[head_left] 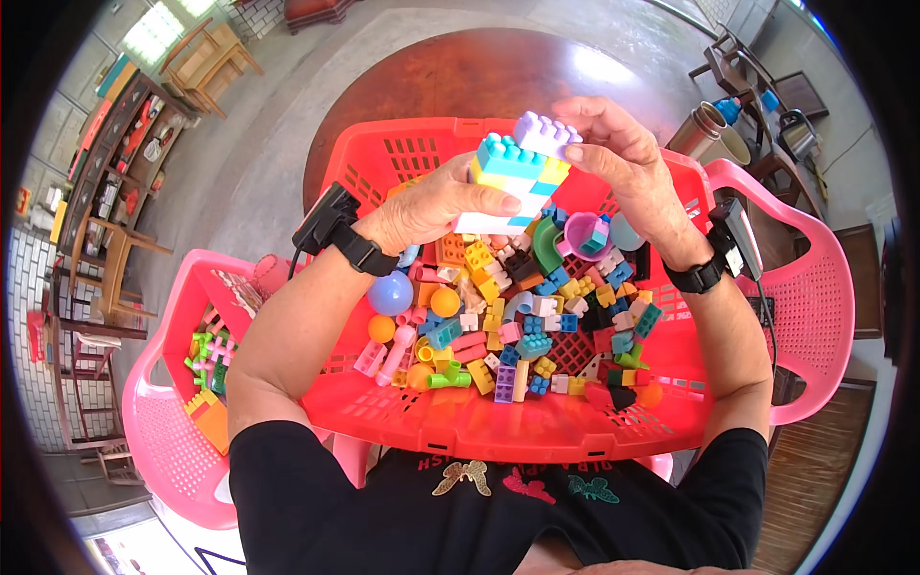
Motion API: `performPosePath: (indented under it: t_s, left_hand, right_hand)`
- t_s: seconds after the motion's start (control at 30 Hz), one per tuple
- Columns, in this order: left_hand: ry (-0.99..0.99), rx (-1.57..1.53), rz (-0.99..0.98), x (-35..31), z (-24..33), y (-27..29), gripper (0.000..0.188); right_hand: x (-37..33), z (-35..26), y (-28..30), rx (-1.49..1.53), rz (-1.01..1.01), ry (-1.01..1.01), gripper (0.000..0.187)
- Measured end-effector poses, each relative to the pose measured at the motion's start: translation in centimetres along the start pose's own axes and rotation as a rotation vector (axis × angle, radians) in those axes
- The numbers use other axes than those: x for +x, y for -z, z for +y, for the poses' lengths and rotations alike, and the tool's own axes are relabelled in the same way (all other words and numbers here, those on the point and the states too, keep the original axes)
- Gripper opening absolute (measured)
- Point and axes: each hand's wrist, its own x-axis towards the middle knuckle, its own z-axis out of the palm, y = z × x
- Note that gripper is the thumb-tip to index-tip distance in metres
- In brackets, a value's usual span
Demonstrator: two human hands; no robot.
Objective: The recorder is sorting and assembling various colorful plastic blocks from a large red basket.
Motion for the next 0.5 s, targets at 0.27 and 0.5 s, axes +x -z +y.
performPosePath:
  t_s: [0.27,0.5]
  left_hand:
    - [-0.006,-0.026,-0.007,-0.1,-0.1,0.2,0.048]
    - [0.014,-0.136,0.023,0.1,-0.3,-0.7,0.046]
  right_hand:
    - [0.0,0.4,0.3,-0.581,-0.094,0.316,0.043]
    - [-0.2,0.9,0.0,-0.598,-0.074,0.337,0.054]
